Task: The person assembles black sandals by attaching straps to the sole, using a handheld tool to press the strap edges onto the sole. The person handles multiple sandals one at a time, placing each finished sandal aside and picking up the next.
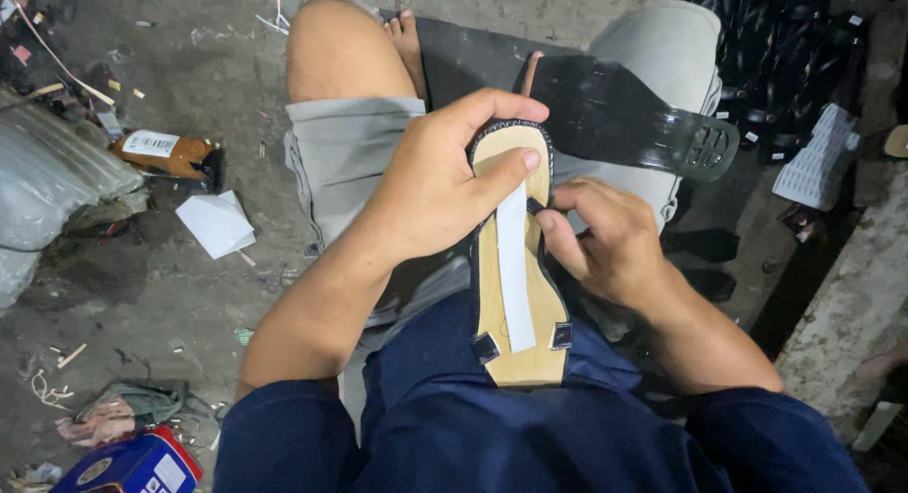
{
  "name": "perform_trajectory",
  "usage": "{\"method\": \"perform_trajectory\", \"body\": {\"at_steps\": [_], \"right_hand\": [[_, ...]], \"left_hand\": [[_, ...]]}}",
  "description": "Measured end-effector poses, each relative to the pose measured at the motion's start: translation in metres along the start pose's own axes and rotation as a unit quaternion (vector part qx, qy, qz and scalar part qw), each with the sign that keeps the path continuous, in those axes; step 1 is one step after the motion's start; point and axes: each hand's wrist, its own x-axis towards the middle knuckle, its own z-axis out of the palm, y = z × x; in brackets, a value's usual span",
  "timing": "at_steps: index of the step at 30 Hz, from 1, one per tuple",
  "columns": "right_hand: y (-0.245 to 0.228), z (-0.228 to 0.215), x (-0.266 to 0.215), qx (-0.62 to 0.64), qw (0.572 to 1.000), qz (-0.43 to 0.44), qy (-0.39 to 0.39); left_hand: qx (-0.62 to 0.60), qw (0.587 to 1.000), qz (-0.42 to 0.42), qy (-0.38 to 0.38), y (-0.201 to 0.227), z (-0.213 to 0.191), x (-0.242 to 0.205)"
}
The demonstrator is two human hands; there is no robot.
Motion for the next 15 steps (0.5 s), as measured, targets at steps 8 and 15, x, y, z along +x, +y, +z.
{"method": "perform_trajectory", "body": {"at_steps": [8, 15], "right_hand": [[0.026, 0.000, 0.004, 0.370, 0.907, 0.198, -0.010], [0.026, 0.010, 0.003, 0.349, 0.913, 0.164, 0.135]], "left_hand": [[-0.029, 0.990, 0.138, 0.002, -0.005, 0.002, 0.012], [-0.076, 0.992, 0.043, -0.087, -0.027, -0.012, 0.009]]}}
